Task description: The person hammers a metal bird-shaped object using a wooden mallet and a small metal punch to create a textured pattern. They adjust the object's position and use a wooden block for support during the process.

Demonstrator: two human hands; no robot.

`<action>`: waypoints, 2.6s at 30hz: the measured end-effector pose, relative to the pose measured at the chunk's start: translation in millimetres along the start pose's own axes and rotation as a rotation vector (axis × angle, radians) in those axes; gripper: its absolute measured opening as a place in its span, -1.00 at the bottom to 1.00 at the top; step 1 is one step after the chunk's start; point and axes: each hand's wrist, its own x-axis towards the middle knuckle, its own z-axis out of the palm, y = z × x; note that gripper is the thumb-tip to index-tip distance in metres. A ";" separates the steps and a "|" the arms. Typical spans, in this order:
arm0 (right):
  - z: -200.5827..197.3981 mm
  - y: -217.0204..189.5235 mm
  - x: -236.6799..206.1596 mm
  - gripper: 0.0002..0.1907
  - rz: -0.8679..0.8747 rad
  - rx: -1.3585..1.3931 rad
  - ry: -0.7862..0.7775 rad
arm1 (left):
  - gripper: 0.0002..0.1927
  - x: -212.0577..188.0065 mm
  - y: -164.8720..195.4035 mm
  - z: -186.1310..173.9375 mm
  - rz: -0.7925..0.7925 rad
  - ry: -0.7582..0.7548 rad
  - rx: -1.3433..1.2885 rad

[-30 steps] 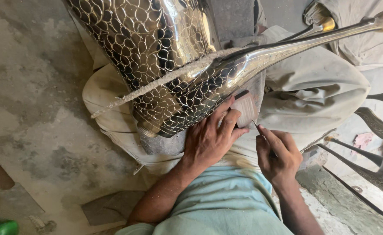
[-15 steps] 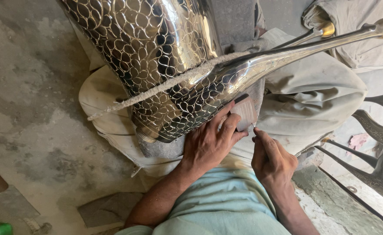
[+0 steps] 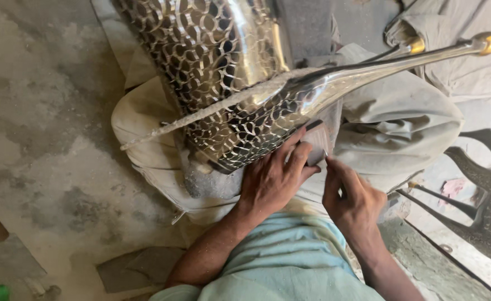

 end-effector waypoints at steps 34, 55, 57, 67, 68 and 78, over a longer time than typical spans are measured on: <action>4.8 1.4 -1.8 -0.85 -0.015 -0.021 -0.001 | -0.38 -3.4 2.9 -8.8 0.027 0.044 0.026; 6.9 4.7 8.5 -0.90 -0.045 0.014 -0.021 | -0.35 -9.8 -1.2 2.0 0.035 0.047 0.042; 3.8 1.6 4.3 -0.87 -0.019 -0.009 -0.015 | -0.35 -7.8 -1.8 1.7 0.008 0.012 -0.020; 8.8 6.5 6.5 -0.90 -0.045 0.001 -0.029 | -0.38 -9.6 -1.0 -1.7 0.003 -0.017 0.010; 7.8 4.7 5.4 -0.89 -0.027 -0.002 -0.024 | -0.39 -9.0 -1.3 -1.8 -0.023 -0.058 -0.017; 7.6 6.0 1.0 -0.89 -0.018 0.014 -0.055 | -0.38 -9.3 -3.5 0.1 0.025 -0.001 0.010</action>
